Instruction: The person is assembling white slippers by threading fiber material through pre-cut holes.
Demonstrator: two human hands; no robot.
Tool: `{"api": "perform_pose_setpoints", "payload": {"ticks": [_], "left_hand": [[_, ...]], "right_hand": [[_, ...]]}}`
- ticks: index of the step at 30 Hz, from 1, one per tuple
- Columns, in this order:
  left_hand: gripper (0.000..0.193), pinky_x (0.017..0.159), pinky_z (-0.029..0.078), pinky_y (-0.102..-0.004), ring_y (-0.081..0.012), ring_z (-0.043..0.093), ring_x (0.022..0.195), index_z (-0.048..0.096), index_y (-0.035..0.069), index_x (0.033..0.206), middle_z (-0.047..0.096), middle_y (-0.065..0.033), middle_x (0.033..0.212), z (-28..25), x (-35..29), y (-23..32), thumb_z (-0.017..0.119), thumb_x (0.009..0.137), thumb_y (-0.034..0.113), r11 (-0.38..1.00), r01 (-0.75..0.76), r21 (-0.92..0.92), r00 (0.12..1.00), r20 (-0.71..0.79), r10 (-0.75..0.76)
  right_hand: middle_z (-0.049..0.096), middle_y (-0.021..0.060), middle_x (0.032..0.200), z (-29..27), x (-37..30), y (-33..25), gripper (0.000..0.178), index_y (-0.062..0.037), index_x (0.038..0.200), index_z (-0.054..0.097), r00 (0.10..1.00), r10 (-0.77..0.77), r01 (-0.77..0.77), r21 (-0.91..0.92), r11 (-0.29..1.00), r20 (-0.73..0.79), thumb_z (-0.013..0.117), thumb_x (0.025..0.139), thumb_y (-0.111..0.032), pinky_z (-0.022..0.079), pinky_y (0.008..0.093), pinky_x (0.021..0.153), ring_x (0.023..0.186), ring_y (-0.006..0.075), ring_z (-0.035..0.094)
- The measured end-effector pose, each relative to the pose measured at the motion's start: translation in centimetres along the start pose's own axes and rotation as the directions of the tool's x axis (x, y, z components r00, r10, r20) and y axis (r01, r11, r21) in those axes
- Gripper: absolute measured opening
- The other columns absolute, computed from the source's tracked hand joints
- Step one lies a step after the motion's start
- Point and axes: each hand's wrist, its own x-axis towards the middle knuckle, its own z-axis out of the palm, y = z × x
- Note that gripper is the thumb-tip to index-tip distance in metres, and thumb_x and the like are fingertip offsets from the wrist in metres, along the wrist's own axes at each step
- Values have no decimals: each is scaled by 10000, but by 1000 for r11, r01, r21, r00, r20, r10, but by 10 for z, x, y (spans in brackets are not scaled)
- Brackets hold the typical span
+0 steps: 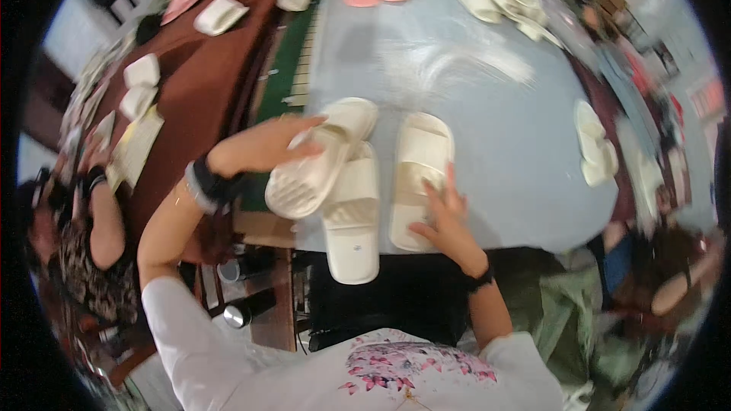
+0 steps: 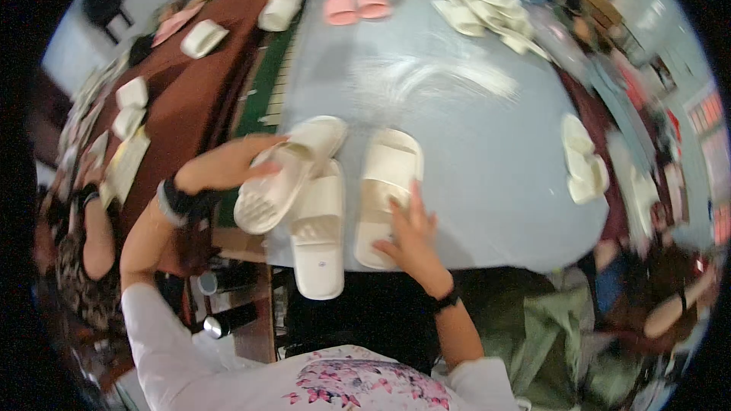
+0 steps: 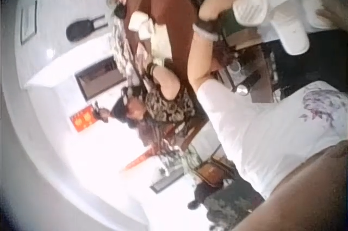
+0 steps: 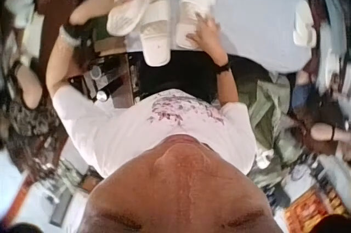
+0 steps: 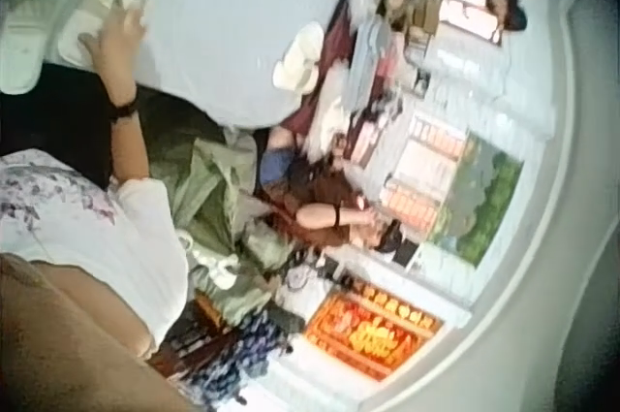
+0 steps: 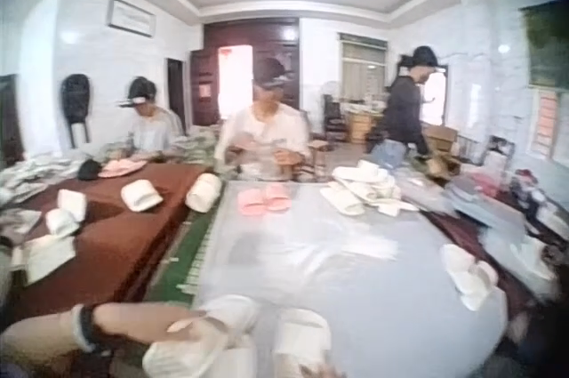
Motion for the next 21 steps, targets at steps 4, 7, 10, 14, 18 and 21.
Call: {"api": "perform_pose_setpoints", "payload": {"ticks": [4,7,10,14,18,21], "left_hand": [[569,905,388,-405,-364,474,1064,482,-28,1135,492,-234,1152,-75,9,-83,533,813,438,882,327,338,826,-555,-94],[520,826,442,-461,-376,495,1039,518,36,1063,512,-188,1093,-126,-28,-174,623,726,418,475,864,166,344,-884,-317],[496,804,446,-459,-362,496,1057,522,74,1096,477,-210,1183,-146,-104,-254,630,717,375,134,983,-123,-49,-891,-452],[556,817,412,-548,-413,384,1162,292,170,1342,320,-198,1340,-135,-131,-301,467,819,240,55,967,-250,-210,-899,-385],[558,843,393,-572,-432,314,1204,325,211,1328,290,-159,1368,-129,-146,-327,520,808,254,-88,996,-29,-68,-873,-484],[404,776,465,-491,-369,478,1091,477,124,1209,443,-175,1221,-129,-155,-351,496,806,146,-117,990,-80,-127,-866,-484]], "right_hand": [[102,285,1394,4,-14,11,771,-69,1319,341,995,91,-90,21,996,-32,692,687,-338,61,593,1001,1301,402,142],[94,276,1398,7,-16,8,768,-98,1333,322,995,94,-93,43,995,-21,686,696,-325,18,570,1013,1298,399,141],[80,273,1399,13,-11,4,789,-115,1340,307,996,82,-84,49,995,36,695,685,-322,12,567,1014,1300,396,134],[64,279,1395,10,-15,17,825,-129,1344,299,983,162,-167,42,985,88,711,663,-346,9,573,1007,1304,401,103],[60,288,1389,6,-15,15,827,-118,1333,312,977,188,-195,59,979,99,711,657,-380,12,578,1004,1303,415,86],[76,293,1384,5,-12,18,825,-111,1327,318,972,203,-210,45,977,117,708,660,-401,24,580,1002,1304,419,71]]}}
